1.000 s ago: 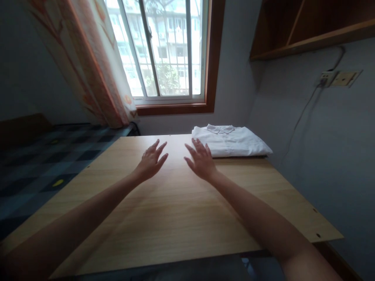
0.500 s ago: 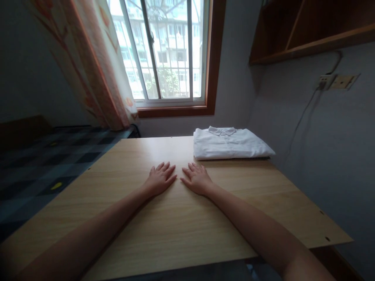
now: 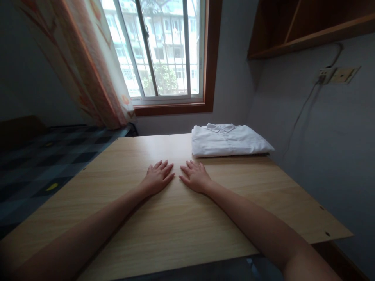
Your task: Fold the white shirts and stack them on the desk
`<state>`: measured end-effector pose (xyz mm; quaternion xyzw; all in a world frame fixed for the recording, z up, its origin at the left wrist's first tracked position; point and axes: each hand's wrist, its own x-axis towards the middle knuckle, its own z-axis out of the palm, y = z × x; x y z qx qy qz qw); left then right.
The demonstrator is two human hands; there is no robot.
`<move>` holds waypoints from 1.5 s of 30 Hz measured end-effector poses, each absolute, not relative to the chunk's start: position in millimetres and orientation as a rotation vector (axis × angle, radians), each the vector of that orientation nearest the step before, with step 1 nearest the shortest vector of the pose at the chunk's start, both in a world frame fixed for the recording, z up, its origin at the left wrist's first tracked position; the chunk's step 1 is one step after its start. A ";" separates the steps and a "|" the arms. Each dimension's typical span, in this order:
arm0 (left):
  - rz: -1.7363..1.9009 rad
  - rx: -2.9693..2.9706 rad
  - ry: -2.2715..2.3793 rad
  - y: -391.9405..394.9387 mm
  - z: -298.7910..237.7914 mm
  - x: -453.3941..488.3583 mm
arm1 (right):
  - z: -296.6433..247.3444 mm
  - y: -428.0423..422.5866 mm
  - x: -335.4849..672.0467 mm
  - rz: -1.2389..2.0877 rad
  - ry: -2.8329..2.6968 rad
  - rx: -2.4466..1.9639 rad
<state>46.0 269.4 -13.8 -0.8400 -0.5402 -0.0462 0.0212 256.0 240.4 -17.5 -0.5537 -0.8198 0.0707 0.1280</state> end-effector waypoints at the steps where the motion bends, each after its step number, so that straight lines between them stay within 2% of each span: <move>1: -0.144 -2.604 -1.674 269.5 -13.9 46.0 | -17.6 240.4 256.1 0.204 -2.382 -1.610; 45: -0.148 -2.596 -1.670 270.0 -14.9 46.2 | -20.2 241.3 257.7 0.143 -2.362 -1.540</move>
